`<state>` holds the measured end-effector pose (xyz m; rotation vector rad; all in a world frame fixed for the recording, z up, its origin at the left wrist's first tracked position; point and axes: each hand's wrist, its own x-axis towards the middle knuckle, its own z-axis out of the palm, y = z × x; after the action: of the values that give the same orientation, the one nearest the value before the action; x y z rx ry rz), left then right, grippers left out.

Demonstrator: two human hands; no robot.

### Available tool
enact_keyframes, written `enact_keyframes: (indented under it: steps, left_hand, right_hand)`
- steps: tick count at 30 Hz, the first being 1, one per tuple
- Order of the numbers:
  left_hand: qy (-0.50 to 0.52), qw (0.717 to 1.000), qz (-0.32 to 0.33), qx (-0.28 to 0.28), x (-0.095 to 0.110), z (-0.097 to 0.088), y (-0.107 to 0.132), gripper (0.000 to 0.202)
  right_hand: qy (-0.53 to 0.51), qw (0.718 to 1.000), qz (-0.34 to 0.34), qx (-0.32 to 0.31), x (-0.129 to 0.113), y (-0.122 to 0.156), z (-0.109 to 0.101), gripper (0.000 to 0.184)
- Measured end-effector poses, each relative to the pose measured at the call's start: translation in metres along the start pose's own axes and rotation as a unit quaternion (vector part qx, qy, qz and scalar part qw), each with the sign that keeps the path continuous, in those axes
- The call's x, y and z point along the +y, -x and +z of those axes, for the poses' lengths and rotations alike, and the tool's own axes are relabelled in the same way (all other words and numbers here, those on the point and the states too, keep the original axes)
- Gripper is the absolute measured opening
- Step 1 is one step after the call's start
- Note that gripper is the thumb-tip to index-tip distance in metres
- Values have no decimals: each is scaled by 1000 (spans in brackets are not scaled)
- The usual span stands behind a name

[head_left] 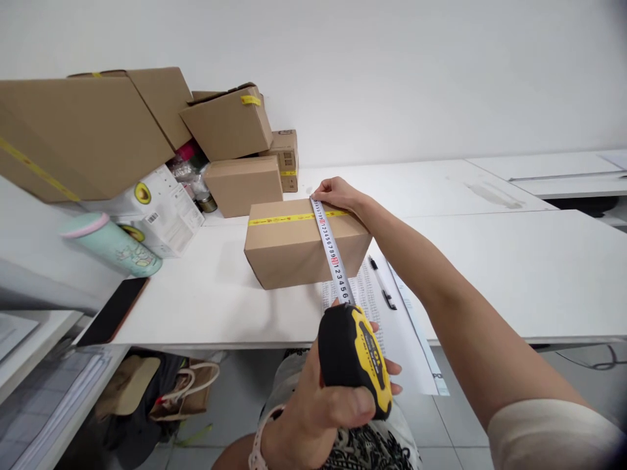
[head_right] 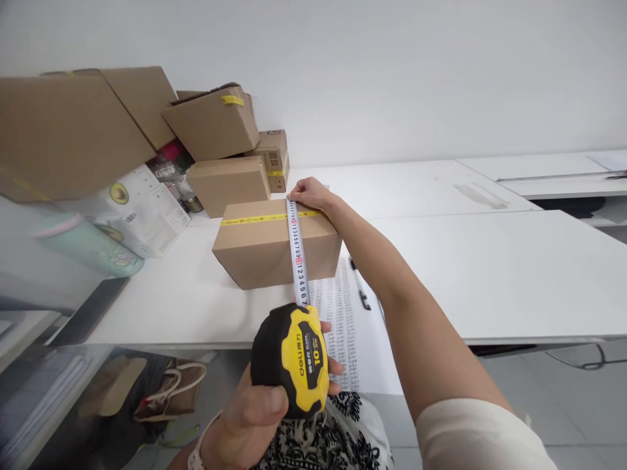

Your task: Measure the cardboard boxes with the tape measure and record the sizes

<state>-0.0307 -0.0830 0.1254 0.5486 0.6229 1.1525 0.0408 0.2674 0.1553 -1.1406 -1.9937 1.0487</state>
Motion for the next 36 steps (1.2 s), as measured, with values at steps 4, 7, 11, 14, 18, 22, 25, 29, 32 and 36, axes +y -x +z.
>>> enact_keyframes:
  steps: [4,7,11,14,18,22,25,29,32,36]
  left_hand:
    - [6,1000,3,13,4,6,1,72]
    - [5,1000,8,11,4,6,1,72]
    - [2,1000,7,-8,4,1,0,75]
    - [12,1000,-10,-16,5,-2,0,86]
    - [25,999,-30,-21,9,-2,2,92]
    - [32,999,-35,-19,15,-4,-3,89]
    - [35,999,-19,-27,17,-8,-12,88]
    - [18,999,-1,-41,21,-11,-18,70]
    - [8,999,3,-36,24,-10,-16,66]
    - [15,999,-1,-33,26,-6,-12,66]
  right_hand:
    - [-4,1000,8,1,-2,2,0,19]
    - [1,1000,7,3,-3,2,1,19]
    - [18,1000,9,5,1,0,2,19]
    - [21,1000,7,7,3,-2,2,18]
    - [30,999,5,7,1,-1,1,17]
    - [29,999,13,1,-3,2,0,18]
    - [25,1000,16,-2,-4,3,0,18]
    - [34,999,4,1,-3,2,0,17]
    - [41,999,-1,3,-4,2,0,17]
    - [40,999,-1,7,-7,4,0,17]
